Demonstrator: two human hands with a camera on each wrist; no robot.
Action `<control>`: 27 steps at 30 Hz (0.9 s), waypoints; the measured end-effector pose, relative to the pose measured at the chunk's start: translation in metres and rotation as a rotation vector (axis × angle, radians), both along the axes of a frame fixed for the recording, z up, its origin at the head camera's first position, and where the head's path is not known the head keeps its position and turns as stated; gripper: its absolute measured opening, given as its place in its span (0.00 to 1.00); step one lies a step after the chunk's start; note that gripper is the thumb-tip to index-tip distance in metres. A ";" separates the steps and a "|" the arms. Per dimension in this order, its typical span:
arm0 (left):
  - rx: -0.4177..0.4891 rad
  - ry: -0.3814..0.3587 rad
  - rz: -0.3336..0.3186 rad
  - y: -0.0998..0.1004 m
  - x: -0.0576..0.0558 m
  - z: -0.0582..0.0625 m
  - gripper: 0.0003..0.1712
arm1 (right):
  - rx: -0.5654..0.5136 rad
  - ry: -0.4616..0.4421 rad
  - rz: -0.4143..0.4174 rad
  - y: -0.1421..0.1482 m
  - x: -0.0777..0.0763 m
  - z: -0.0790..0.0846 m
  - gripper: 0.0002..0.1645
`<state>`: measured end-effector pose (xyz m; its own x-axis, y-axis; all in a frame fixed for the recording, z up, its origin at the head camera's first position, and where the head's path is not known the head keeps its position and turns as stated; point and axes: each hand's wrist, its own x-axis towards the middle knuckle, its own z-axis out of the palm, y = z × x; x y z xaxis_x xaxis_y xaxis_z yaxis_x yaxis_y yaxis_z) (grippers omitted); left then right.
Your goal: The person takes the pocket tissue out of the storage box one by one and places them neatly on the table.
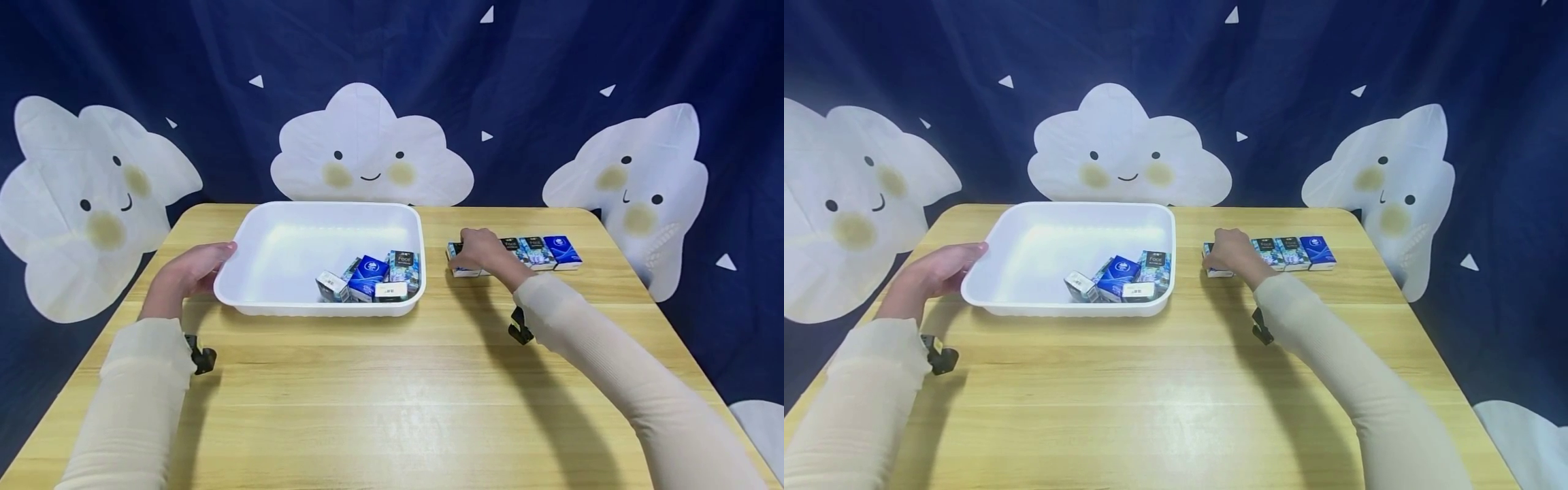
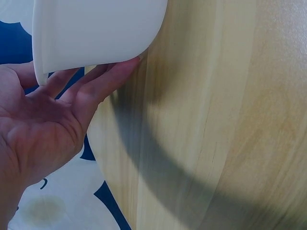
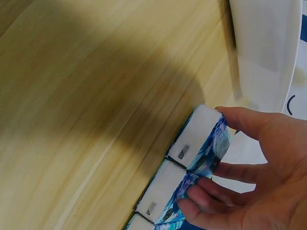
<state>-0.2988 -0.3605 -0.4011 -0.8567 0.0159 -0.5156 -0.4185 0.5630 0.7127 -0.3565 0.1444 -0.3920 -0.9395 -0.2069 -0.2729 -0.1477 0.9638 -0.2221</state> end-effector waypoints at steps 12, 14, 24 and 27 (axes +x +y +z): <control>-0.013 -0.012 -0.006 -0.001 0.000 0.000 0.43 | 0.028 -0.007 -0.004 -0.002 -0.004 -0.001 0.32; -0.014 -0.011 -0.008 -0.001 0.000 0.000 0.43 | 0.030 -0.005 -0.006 -0.002 -0.004 0.000 0.31; -0.013 -0.011 -0.005 -0.001 -0.001 -0.001 0.43 | 0.045 0.006 -0.011 -0.002 -0.004 -0.002 0.39; -0.014 -0.010 -0.007 -0.002 -0.002 -0.001 0.43 | 0.045 0.002 -0.018 -0.001 -0.004 -0.002 0.41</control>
